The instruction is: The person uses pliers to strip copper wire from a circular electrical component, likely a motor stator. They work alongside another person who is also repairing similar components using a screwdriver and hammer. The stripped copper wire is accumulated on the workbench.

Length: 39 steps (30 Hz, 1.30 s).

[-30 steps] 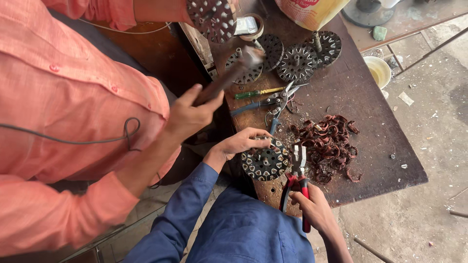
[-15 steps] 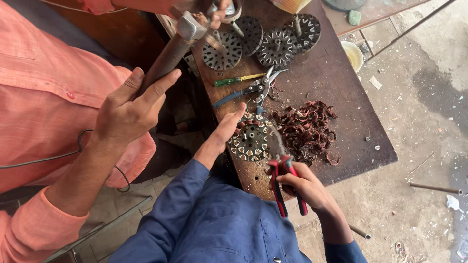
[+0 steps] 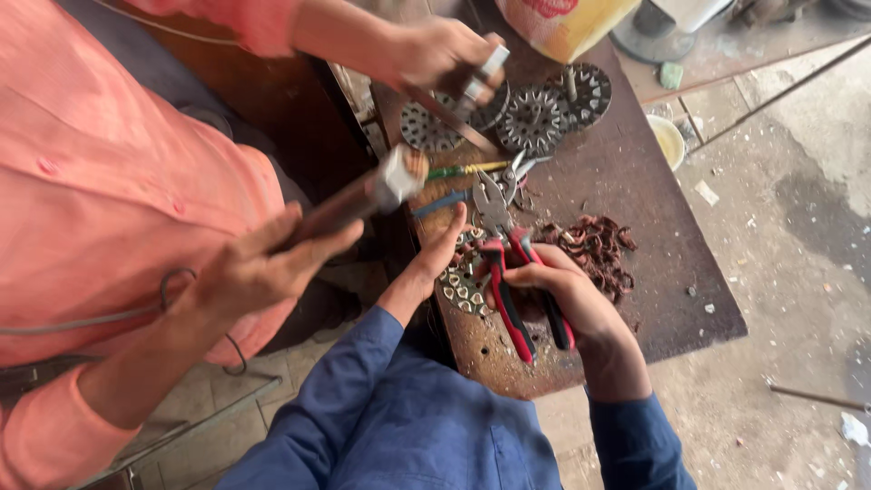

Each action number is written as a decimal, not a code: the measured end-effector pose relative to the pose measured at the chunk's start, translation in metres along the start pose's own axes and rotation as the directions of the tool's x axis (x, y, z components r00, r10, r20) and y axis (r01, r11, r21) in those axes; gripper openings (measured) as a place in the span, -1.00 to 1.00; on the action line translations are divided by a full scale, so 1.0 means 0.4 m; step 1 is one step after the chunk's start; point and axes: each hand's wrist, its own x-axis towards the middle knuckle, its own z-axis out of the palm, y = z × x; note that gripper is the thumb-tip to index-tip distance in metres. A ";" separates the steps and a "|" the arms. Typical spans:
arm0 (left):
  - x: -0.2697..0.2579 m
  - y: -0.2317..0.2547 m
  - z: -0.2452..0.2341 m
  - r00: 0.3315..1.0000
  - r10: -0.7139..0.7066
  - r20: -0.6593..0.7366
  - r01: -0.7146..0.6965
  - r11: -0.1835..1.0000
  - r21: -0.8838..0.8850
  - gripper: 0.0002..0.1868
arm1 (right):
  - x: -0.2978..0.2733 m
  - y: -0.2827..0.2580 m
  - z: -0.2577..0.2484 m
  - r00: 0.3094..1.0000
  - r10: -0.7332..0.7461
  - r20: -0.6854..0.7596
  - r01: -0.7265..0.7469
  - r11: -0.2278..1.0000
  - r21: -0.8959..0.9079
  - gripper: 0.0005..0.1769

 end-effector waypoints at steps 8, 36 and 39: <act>-0.005 0.010 -0.007 0.999 0.036 0.035 -0.038 0.997 0.067 -0.21 | -0.125 0.172 -0.043 0.946 0.216 -0.240 -0.245 0.965 -0.098 -0.52; -0.020 0.067 0.026 0.814 0.351 0.463 -0.459 0.877 0.142 -0.23 | -0.119 0.291 -0.086 0.974 0.222 0.042 -0.223 0.918 0.327 -0.50; -0.043 0.096 0.028 0.909 0.119 0.399 -0.287 0.874 0.392 -0.33 | -0.127 0.306 -0.089 0.970 0.234 0.059 -0.235 0.860 0.452 -0.51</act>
